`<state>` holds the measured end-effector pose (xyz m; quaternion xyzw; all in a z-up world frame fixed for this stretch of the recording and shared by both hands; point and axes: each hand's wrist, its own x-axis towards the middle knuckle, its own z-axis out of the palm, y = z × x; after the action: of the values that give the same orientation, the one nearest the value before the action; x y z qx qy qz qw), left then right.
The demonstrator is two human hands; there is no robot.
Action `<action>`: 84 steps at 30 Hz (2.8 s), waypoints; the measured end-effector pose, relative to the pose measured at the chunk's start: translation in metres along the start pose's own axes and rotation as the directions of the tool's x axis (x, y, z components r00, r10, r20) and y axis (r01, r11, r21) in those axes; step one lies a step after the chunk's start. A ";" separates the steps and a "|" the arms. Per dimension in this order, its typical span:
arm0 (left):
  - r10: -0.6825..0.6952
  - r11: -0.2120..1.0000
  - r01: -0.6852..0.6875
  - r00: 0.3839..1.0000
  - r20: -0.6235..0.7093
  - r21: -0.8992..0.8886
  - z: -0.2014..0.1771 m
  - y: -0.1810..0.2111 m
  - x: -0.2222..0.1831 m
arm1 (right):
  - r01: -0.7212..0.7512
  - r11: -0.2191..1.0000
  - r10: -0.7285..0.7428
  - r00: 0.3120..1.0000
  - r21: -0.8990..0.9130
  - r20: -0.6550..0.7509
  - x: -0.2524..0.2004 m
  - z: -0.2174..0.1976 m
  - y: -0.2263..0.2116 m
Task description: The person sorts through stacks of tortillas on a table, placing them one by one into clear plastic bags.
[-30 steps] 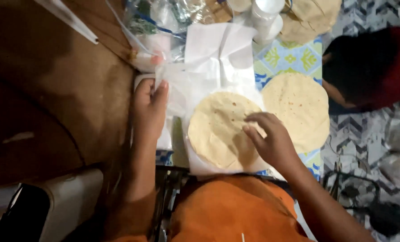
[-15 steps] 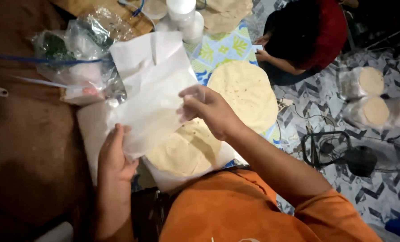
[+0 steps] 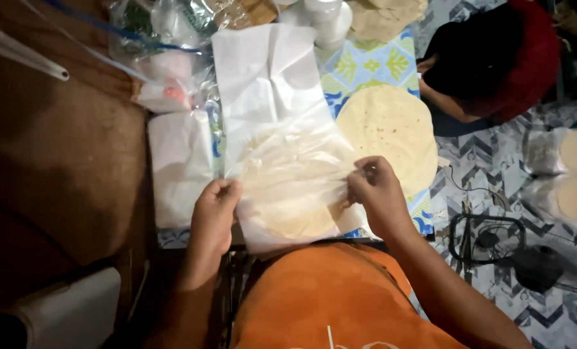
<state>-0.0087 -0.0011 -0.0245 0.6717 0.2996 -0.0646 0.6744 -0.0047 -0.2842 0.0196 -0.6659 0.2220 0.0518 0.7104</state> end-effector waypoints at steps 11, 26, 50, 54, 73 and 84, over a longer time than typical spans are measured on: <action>0.039 0.988 -0.029 0.997 -0.060 0.153 -0.013 -0.030 -0.002 | -0.064 0.998 0.066 0.997 -0.027 0.040 -0.036 -0.018 0.040; 0.036 0.987 -0.041 0.999 0.036 0.155 -0.015 0.000 -0.012 | 0.196 0.979 -0.189 0.977 -0.056 0.100 -0.020 -0.008 0.021; 0.054 0.999 -0.054 0.998 0.043 0.001 -0.022 -0.048 -0.011 | 0.071 0.500 -0.030 0.997 -0.863 0.065 0.012 -0.041 -0.015; 0.100 0.992 -0.106 0.991 0.084 0.061 -0.022 -0.030 -0.029 | 0.041 0.660 0.017 0.997 -0.750 0.069 0.053 -0.021 -0.013; 0.321 0.855 -0.047 0.831 0.455 -0.517 0.034 0.141 -0.067 | 0.045 0.979 0.000 0.975 -0.199 0.220 0.041 -0.025 -0.059; 0.368 0.912 -0.263 0.865 0.342 -0.316 -0.006 0.052 -0.026 | -0.069 0.996 0.051 0.951 0.048 0.306 0.038 -0.005 -0.016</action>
<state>-0.0059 0.0011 0.0341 0.5911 0.0487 -0.0469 0.8038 0.0344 -0.2992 0.0200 -0.6219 0.1312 0.1688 0.7533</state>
